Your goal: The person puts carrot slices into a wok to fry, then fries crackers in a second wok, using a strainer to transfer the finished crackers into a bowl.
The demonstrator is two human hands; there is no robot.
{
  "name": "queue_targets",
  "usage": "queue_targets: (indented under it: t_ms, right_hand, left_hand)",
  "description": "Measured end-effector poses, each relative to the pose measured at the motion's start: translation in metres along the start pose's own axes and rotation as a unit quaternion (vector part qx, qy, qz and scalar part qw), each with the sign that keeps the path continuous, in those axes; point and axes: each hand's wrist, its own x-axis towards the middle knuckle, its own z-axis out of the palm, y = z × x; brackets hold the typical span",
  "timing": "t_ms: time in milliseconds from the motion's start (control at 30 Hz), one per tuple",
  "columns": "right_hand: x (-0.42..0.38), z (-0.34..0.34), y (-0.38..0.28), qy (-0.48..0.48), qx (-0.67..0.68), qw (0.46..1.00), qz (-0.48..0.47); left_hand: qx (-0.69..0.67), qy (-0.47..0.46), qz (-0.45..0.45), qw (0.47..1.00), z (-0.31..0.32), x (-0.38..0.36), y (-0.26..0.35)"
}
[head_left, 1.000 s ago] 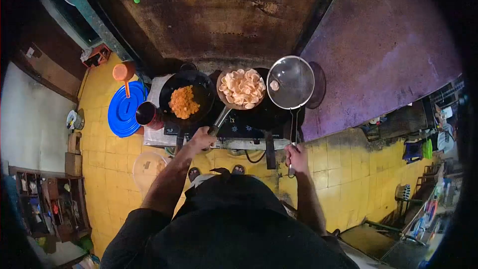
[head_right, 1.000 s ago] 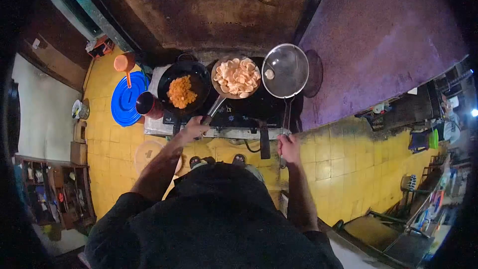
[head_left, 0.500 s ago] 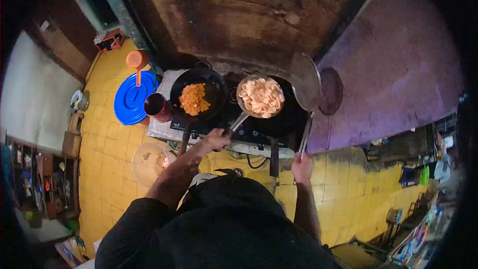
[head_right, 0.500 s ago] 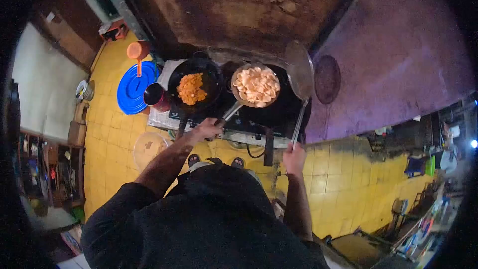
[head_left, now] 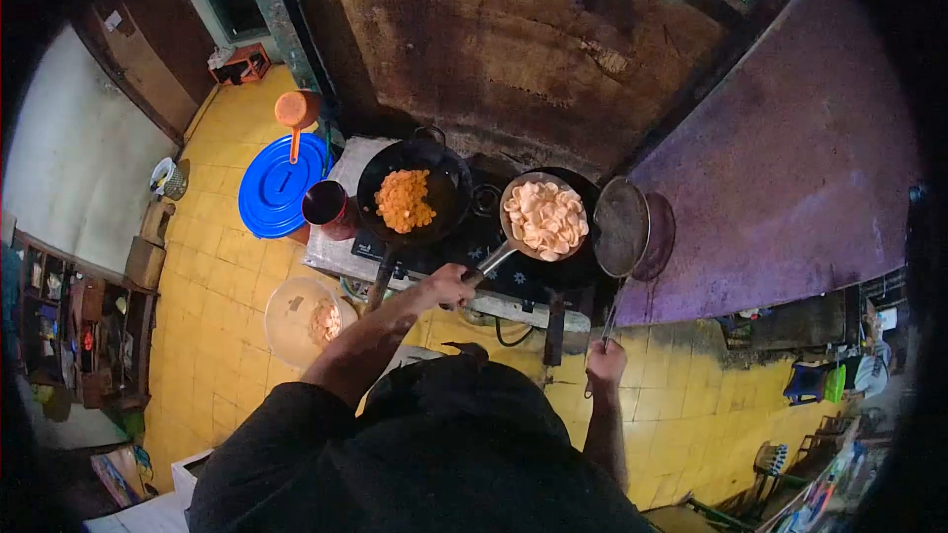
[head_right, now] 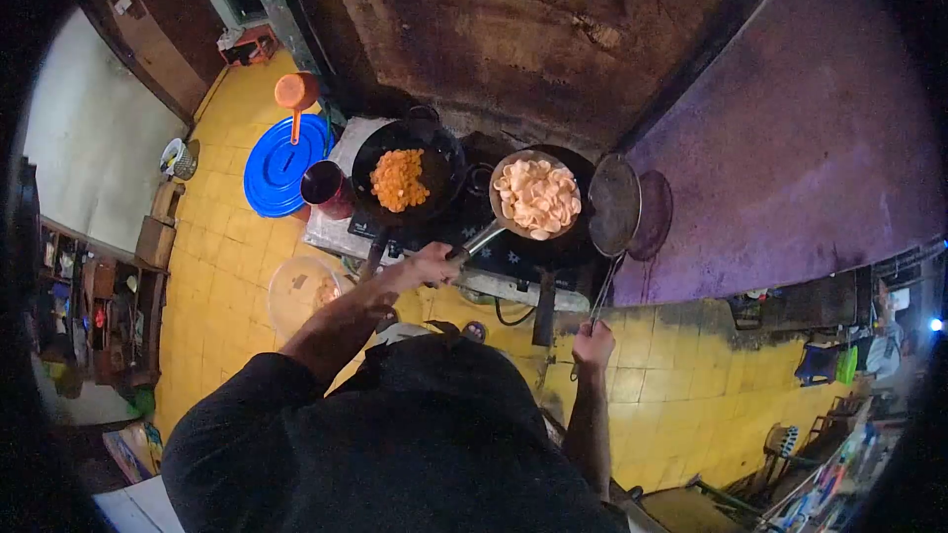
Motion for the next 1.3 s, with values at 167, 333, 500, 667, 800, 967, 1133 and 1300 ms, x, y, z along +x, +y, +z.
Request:
queue_targets:
  t_ms: [167,333,500,667,800,967,1133,1300]
  right_hand:
    - [-0.005,-0.022,-0.023,-0.062,0.058,0.993,0.084]
    - [0.003,0.007,0.034,-0.16,0.535,0.774,0.299]
    - [-0.029,-0.024,-0.053,-0.129,0.534,0.779,0.303]
    - [-0.055,-0.005,-0.128,-0.152,0.57,0.775,0.228]
    - [-0.059,0.043,-0.163,-0.28,0.564,0.756,0.178]
    - [-0.064,0.094,-0.258,-0.343,0.449,0.777,0.276]
    - [-0.069,0.146,-0.309,-0.442,0.462,0.734,0.229]
    - [-0.07,0.164,-0.324,-0.417,0.396,0.787,0.222]
  left_hand:
    - [0.004,-0.008,0.016,1.0,0.003,-0.001,0.0]
    - [-0.028,-0.036,0.031,0.998,-0.014,0.004,-0.008]
    - [-0.038,-0.046,0.031,0.998,-0.04,-0.047,0.003]
    - [-0.072,0.011,0.063,0.995,-0.101,-0.106,-0.046]
    - [-0.125,0.071,0.106,0.984,-0.162,-0.142,-0.12]
    - [-0.15,0.169,0.022,0.974,-0.226,-0.199,-0.168]
    - [-0.171,0.218,-0.042,0.96,-0.259,-0.207,-0.212]
    - [-0.238,0.199,-0.027,0.95,-0.268,-0.2,-0.241]
